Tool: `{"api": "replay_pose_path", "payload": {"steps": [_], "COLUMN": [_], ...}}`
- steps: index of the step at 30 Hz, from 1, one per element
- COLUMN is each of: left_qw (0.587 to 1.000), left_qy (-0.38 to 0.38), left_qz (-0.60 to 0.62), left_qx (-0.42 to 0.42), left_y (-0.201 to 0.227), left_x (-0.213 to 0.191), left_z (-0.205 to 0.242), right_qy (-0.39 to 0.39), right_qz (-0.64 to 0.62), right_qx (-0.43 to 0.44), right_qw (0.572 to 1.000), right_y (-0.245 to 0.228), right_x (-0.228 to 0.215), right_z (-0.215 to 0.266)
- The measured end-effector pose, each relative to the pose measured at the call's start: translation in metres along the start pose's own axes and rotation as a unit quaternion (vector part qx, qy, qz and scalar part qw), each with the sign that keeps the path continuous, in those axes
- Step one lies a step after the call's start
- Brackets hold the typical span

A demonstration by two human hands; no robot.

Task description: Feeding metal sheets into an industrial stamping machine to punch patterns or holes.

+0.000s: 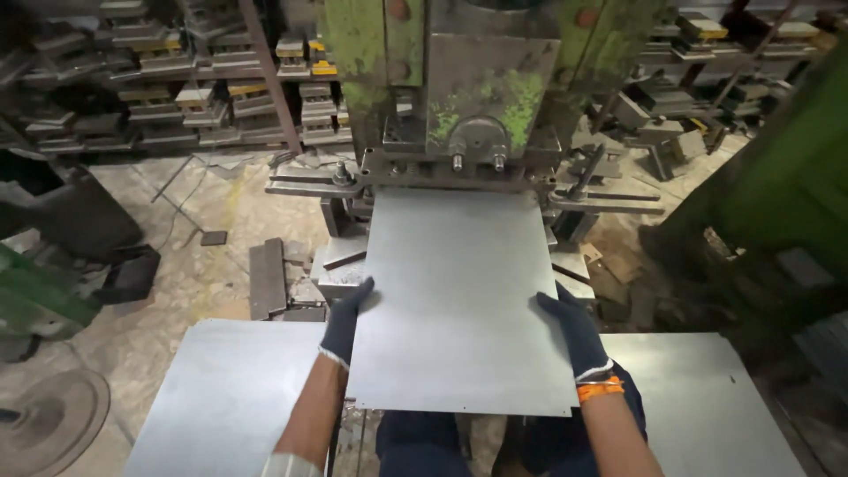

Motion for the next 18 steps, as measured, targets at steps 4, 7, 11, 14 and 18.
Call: {"api": "replay_pose_path", "payload": {"steps": [4,7,11,14,18], "left_qw": [0.996,0.996,0.998,0.969,0.95], "left_qy": [-0.073,-0.085,-0.055,-0.005,-0.043], "left_qz": [-0.052,-0.037,0.0,-0.243,-0.309], "left_qx": [-0.009,0.016,-0.005,-0.055,-0.001], "left_y": [-0.012,-0.041,-0.045,0.039,0.03], "left_x": [0.003,-0.011,-0.009,0.05,0.032], "left_z": [-0.019,-0.098,-0.097,0.01,-0.053], "right_qy": [-0.016,-0.01,-0.015,-0.021,0.003], "right_qz": [0.016,0.013,-0.016,0.011,0.059], "right_qx": [-0.035,-0.035,-0.009,-0.006,-0.023], "right_qw": [0.999,0.999,1.0,1.0,0.998], "right_y": [-0.01,-0.021,-0.018,-0.032,-0.041], "right_x": [0.007,0.012,0.018,0.025,0.028], "right_z": [-0.028,-0.011,-0.02,0.013,-0.051]}}
Point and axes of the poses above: each hand's wrist, its own z-axis away from the middle knuckle, its own x-axis out of the palm, y = z × x, the point moved 3 cm from there along -z, towards the middle knuckle, and after that the axes turned 8 degrees about x, right-handed, at the moved point
